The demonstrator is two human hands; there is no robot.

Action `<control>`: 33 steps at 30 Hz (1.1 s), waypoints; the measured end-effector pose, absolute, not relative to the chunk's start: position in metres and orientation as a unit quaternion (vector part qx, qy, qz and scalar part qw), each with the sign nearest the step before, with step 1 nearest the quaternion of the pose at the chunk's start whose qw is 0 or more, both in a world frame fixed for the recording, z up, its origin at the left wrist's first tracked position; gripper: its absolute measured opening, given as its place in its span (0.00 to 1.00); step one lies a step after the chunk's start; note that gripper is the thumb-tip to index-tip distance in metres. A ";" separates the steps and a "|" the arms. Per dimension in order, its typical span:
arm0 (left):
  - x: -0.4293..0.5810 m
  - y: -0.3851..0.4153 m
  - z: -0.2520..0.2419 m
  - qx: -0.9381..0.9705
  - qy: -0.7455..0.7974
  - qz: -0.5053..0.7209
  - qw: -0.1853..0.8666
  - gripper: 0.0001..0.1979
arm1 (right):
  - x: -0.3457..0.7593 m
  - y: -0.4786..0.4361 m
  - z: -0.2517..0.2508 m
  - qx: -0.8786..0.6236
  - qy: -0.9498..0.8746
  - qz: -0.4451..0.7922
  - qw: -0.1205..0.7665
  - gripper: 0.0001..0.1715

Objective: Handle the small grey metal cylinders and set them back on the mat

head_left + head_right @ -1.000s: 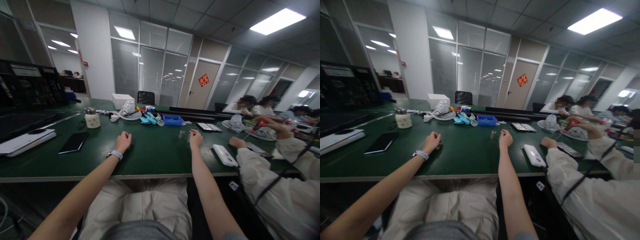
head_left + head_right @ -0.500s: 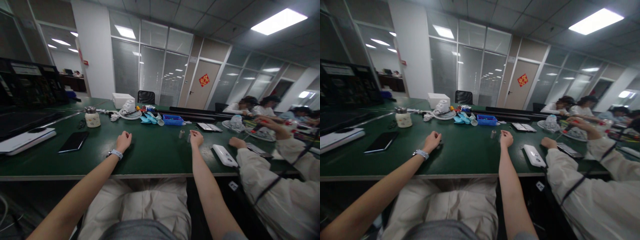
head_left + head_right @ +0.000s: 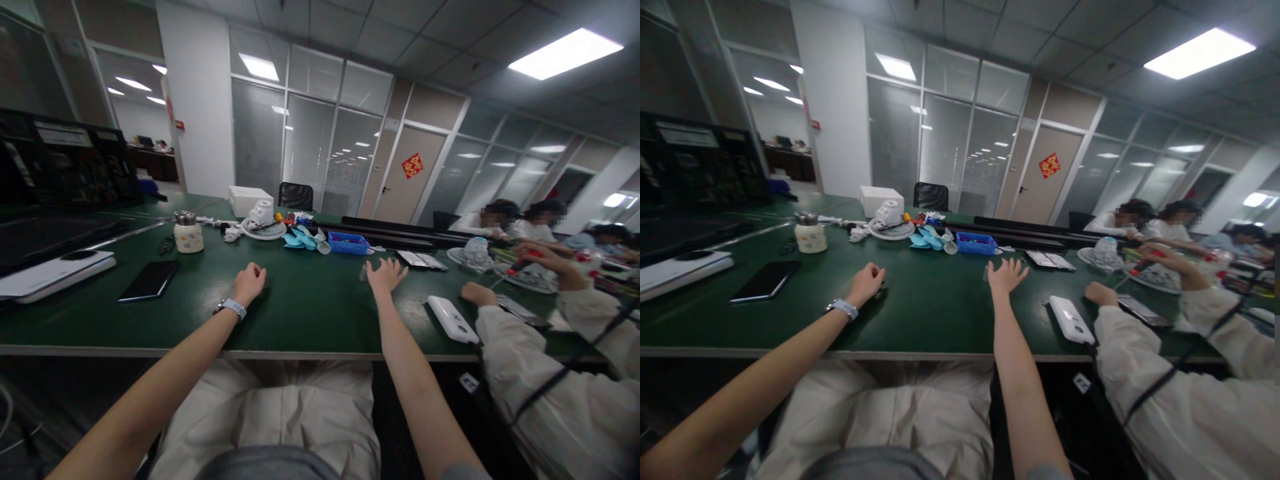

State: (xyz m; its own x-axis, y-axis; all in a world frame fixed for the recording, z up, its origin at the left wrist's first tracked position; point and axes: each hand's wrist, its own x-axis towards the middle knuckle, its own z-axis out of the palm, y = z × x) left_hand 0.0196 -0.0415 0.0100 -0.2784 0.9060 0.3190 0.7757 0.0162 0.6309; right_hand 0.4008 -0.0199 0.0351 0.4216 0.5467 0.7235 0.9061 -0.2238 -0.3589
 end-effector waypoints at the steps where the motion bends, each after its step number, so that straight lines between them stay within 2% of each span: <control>1: 0.020 -0.042 0.010 0.593 0.708 0.373 0.088 0.12 | 0.397 -0.017 0.035 -0.751 -0.496 -0.242 0.361 0.27; 4: 0.021 -0.043 0.011 0.591 0.709 0.374 0.088 0.11 | 0.390 -0.010 0.033 -0.769 -0.502 -0.260 0.299 0.28; 7: 0.021 -0.043 0.011 0.590 0.711 0.371 0.091 0.11 | 0.388 -0.009 0.034 -0.782 -0.494 -0.255 0.281 0.27; 12: 0.024 -0.044 0.011 0.613 0.684 0.395 0.023 0.13 | 0.361 -0.021 0.045 -0.733 -0.541 -0.259 0.320 0.25; 18: 0.036 -0.052 0.016 0.722 0.503 0.475 -0.020 0.17 | 0.258 -0.036 0.047 -0.571 -0.706 -0.210 0.363 0.23; 21: 0.041 -0.057 0.019 0.742 0.456 0.490 -0.006 0.18 | 0.217 -0.041 0.042 -0.518 -0.754 -0.176 0.364 0.18; 26: 0.047 -0.058 0.023 0.713 0.474 0.514 0.058 0.16 | 0.195 -0.045 0.034 -0.483 -0.788 -0.141 0.356 0.13; 30: 0.053 -0.052 0.023 0.686 0.456 0.544 0.160 0.15 | 0.196 -0.045 0.022 -0.516 -0.790 -0.045 0.328 0.17; 33: 0.055 -0.047 0.024 0.658 0.459 0.567 0.188 0.16 | 0.197 -0.044 0.013 -0.518 -0.792 0.065 0.318 0.20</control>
State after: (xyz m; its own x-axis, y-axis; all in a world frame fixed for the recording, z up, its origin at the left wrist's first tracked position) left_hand 0.0548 -0.0473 0.0238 -0.0641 0.8161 0.5743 0.3907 -0.5090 0.7670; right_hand 0.1973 -0.0435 0.0126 -0.2614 0.8611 0.4361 0.7786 0.4552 -0.4319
